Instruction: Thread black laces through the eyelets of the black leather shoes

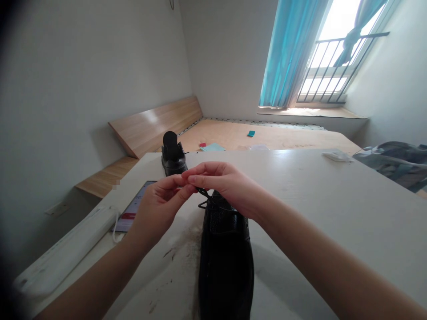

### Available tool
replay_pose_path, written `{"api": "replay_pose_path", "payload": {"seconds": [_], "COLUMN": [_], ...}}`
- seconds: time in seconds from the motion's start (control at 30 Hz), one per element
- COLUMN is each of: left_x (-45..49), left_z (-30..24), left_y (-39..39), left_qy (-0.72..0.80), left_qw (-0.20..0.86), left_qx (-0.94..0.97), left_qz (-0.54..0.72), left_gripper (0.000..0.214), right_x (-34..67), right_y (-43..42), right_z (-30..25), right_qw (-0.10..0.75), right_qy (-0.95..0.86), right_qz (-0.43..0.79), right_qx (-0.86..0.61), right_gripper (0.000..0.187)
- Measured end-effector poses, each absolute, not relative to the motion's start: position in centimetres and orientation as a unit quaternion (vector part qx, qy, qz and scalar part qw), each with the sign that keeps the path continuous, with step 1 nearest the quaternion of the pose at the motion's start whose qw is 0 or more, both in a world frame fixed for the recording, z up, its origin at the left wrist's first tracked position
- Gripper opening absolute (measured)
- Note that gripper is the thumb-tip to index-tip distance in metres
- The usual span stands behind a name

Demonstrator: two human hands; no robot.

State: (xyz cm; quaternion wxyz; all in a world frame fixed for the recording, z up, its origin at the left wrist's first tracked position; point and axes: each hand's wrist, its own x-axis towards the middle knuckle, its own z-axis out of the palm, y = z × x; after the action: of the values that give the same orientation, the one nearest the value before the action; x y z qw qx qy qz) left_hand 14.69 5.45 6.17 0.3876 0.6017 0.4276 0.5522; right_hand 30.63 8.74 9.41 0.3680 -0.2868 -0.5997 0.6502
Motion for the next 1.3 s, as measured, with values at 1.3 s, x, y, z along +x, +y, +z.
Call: {"api": "replay_pose_path", "payload": {"seconds": [1.3], "left_x": [14.9], "left_z": [4.6], "left_y": [6.0], "left_qy": [0.367], "left_qw": [0.445], "left_qx": [0.699], "left_qz": [0.422], "left_gripper": [0.020], "right_x": [32.2], "right_y": [6.2], "right_z": [13.4], "right_qw": [0.336], "right_qy": [-0.638], "right_qz": [0.656], "right_qx": [-0.224], "right_gripper": [0.034]}}
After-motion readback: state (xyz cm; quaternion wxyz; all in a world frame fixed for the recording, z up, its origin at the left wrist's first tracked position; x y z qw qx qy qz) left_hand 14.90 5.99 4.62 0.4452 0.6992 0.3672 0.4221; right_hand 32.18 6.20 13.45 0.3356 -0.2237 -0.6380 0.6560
